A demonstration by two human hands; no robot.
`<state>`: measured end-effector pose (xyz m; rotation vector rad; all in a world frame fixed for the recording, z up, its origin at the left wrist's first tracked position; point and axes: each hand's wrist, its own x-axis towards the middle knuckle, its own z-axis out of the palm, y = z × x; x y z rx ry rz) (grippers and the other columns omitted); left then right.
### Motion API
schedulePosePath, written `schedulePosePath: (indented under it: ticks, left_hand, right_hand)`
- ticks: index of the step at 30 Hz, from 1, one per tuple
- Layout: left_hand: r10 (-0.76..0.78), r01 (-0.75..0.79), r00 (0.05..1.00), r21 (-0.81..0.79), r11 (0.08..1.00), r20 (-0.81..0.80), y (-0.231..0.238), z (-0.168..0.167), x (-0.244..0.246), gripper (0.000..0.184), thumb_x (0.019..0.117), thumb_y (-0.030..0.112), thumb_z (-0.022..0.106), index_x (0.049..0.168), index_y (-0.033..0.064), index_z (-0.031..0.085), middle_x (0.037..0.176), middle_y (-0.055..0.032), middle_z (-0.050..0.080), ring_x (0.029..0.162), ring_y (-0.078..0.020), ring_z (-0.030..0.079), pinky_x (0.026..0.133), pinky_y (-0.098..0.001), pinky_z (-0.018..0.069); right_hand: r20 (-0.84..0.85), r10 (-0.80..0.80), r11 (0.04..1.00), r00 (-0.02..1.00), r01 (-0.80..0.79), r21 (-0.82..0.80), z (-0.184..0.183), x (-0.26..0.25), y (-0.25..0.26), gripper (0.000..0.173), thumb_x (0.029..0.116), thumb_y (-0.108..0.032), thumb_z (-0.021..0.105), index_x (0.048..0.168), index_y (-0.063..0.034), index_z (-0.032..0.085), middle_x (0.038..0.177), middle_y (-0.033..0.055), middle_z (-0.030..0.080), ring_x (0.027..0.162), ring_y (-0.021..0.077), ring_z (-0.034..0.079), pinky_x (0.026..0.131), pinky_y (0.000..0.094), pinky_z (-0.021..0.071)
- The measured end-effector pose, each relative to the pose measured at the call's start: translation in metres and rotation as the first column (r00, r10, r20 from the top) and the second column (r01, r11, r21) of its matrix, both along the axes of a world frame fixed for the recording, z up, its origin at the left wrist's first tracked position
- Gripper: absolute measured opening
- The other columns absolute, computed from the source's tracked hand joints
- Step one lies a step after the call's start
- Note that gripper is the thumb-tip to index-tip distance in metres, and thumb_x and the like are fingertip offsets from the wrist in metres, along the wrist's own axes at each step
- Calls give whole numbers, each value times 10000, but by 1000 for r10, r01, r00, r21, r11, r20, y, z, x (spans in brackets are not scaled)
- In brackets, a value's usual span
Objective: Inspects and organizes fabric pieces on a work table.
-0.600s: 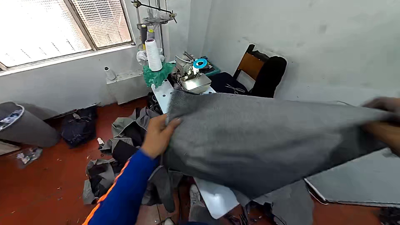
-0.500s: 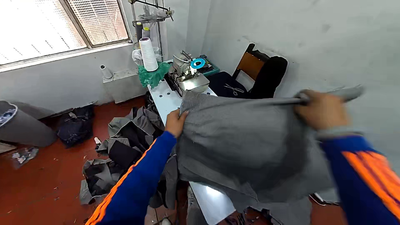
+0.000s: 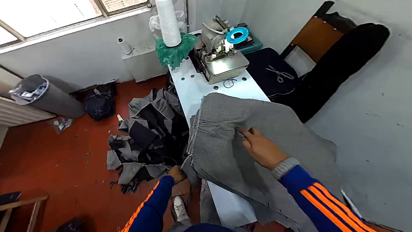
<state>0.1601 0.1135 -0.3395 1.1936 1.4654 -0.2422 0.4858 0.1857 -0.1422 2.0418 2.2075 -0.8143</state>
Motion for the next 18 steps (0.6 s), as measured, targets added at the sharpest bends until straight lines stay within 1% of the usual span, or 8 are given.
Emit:
schedulePosePath:
  ticks: [2, 4, 6, 8, 10, 14, 16, 18]
  left_hand:
    - [74, -79, 994, 67, 995, 79, -7, -1, 3, 494, 869, 189, 786, 1286, -33, 640, 1254, -243, 674, 1196, -357, 647, 1073, -553, 479]
    - [71, -87, 984, 96, 991, 164, -9, 14, -7, 448, 884, 139, 759, 1281, -33, 642, 1236, -245, 678, 1180, -357, 653, 1066, -555, 481]
    - [75, -93, 983, 102, 991, 168, -16, 39, -30, 458, 897, 110, 700, 1334, -4, 622, 1278, -240, 663, 1214, -366, 634, 1071, -581, 469]
    - [33, -55, 991, 168, 984, 129, -24, 72, -54, 429, 893, 122, 697, 1303, 6, 649, 1247, -238, 677, 1196, -379, 640, 1049, -606, 471]
    - [-18, -10, 995, 271, 963, 101, -33, 103, -68, 388, 887, 179, 703, 1234, 5, 683, 1176, -234, 698, 1134, -380, 664, 1008, -611, 490]
    - [-104, 96, 995, 396, 913, -2, -35, 146, -63, 441, 994, 367, 639, 1179, -30, 694, 1152, -257, 696, 1136, -402, 659, 1028, -601, 476]
    - [-142, 143, 989, 428, 892, -36, -39, 170, -68, 445, 1031, 369, 597, 1171, -41, 701, 1150, -267, 695, 1144, -414, 652, 1044, -604, 458]
    - [-145, 122, 989, 462, 879, 14, -50, 213, -87, 412, 1037, 337, 605, 1153, -43, 710, 1107, -258, 705, 1088, -385, 669, 1020, -584, 472]
  right_hand:
    - [-101, 146, 987, 984, -138, 77, 23, -22, -7, 327, 1057, -157, 495, 1332, -109, 667, 1187, 225, 619, 852, 357, 686, 759, 556, 579]
    - [-162, 265, 964, 951, -261, 49, 29, -55, -15, 279, 1071, -208, 528, 1233, -76, 712, 1159, 210, 647, 943, 358, 686, 840, 543, 572]
    - [-100, 352, 928, 930, -361, -92, 24, -92, -20, 300, 1068, -240, 533, 1267, -78, 688, 1186, 229, 658, 1046, 400, 673, 914, 576, 539]
    - [7, 394, 898, 919, -383, -215, 12, -129, -25, 352, 1029, -186, 572, 1361, -82, 627, 1247, 268, 646, 1126, 456, 648, 943, 633, 507]
    - [102, 378, 908, 920, -347, -233, -10, -159, -33, 402, 994, -141, 606, 1382, -41, 569, 1208, 293, 658, 1115, 488, 650, 912, 661, 512]
    - [175, 318, 937, 932, -282, -204, -34, -197, -41, 354, 1088, -229, 440, 1344, -28, 580, 1155, 263, 694, 1105, 454, 675, 918, 619, 526]
    - [122, 271, 953, 955, -249, -171, -25, -195, -42, 389, 1110, -281, 399, 1328, -34, 604, 1135, 259, 700, 1098, 445, 679, 929, 620, 518]
    - [-117, 264, 961, 957, -271, -55, -11, -179, -47, 349, 1100, -272, 475, 1219, -1, 659, 1004, 250, 706, 961, 423, 698, 868, 606, 533]
